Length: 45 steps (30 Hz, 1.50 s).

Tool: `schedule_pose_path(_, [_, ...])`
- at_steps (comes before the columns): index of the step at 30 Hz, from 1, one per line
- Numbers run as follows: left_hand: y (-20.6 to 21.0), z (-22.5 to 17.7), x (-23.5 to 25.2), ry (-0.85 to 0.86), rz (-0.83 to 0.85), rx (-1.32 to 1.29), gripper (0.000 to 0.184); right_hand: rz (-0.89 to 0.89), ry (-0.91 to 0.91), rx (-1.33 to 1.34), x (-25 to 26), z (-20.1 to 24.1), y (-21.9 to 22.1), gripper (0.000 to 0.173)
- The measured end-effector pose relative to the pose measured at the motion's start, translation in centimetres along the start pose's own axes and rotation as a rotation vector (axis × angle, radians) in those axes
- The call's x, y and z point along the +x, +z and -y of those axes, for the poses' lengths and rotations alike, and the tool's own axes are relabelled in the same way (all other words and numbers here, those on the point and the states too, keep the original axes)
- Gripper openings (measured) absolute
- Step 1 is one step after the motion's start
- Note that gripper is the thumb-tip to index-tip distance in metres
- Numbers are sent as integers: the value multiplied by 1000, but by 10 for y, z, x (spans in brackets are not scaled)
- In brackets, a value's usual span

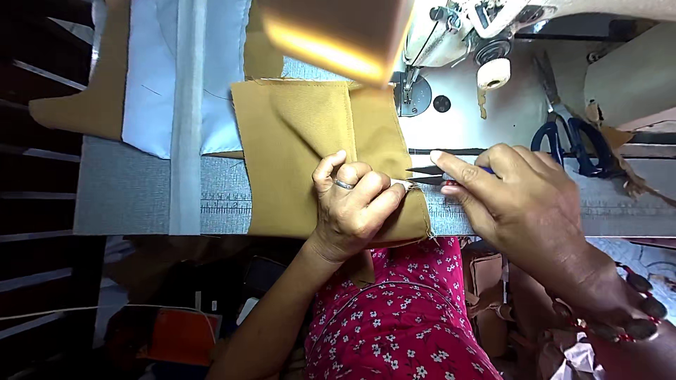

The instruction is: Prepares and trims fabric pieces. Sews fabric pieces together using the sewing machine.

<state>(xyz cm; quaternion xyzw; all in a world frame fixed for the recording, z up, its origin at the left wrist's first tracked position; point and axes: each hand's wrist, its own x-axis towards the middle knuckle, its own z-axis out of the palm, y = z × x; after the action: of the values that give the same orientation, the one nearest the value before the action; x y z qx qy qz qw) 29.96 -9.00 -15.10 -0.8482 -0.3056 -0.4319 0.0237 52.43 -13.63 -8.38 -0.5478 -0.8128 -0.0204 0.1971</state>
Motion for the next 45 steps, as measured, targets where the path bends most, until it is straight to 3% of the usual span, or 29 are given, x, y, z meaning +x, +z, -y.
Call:
schedule_pose_path(10, [0, -1, -1, 10, -5, 23, 7, -38, -75, -202, -3, 8, -1, 39])
schedule_pose_path(45, [1, -2, -1, 13, -5, 8, 6, -69, -89, -265, -3, 15, 1, 40])
